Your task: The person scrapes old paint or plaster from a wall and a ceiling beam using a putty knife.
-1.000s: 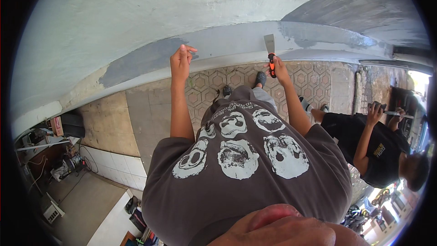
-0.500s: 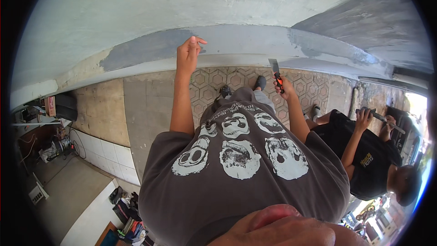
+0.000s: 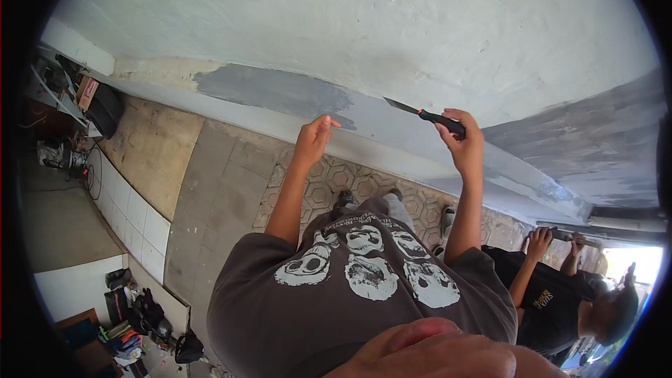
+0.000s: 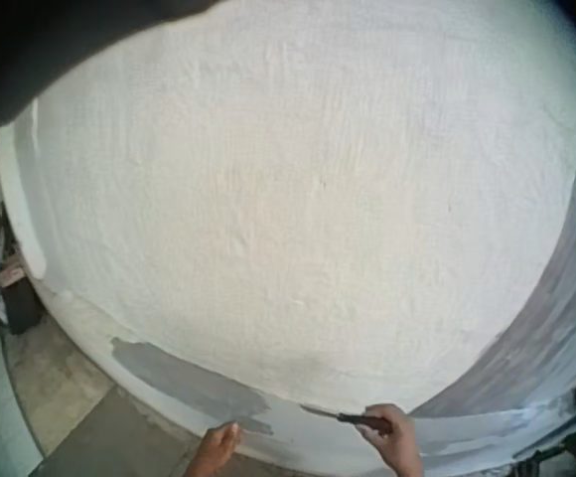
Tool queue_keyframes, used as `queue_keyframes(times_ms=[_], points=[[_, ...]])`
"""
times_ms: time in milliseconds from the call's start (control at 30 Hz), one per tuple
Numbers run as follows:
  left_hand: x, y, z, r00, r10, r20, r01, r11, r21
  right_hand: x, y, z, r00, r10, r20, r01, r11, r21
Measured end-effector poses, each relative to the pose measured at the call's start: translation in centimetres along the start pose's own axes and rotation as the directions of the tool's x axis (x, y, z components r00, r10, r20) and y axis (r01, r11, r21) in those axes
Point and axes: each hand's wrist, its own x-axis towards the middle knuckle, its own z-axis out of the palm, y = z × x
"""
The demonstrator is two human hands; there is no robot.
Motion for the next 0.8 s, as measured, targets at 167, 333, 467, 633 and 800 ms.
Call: queue_keyframes(times_ms=[167, 333, 467, 633, 800], points=[[-2.4, -1.3, -2.0, 0.997, -0.024, -0.074, 0.021, 0.999, -0.034, 6.0, -3.5, -1.5, 0.951, 0.071, -0.3, 0.08, 0.882, 0.464], [-3.3, -2.0, -3.4, 0.989, -0.054, -0.14, 0.046, 0.997, -0.058, 11.8, -7.1, 0.0, 0.998, 0.043, 0.052, -0.065, 0.41, 0.91], [-3.2, -1.5, -4.6, 0.978, -0.067, -0.199, 0.061, 0.998, -0.034, 17.3, -12.1, 0.6, 0.967, -0.235, 0.101, 0.037, 0.519, 0.854], [-2.6, -1.2, -6.5, 0.948, -0.101, -0.3, 0.099, 0.995, -0.023, 25.7, -18.5, -2.0, 0.819, -0.516, -0.251, 0.406, 0.211, 0.889], [-1.2, -1.3, -7.2, 0.902, -0.117, -0.416, 0.119, 0.993, -0.021, 29.2, -21.6, 0.0, 0.712, -0.444, -0.544, 0.676, 0.227, 0.701]])
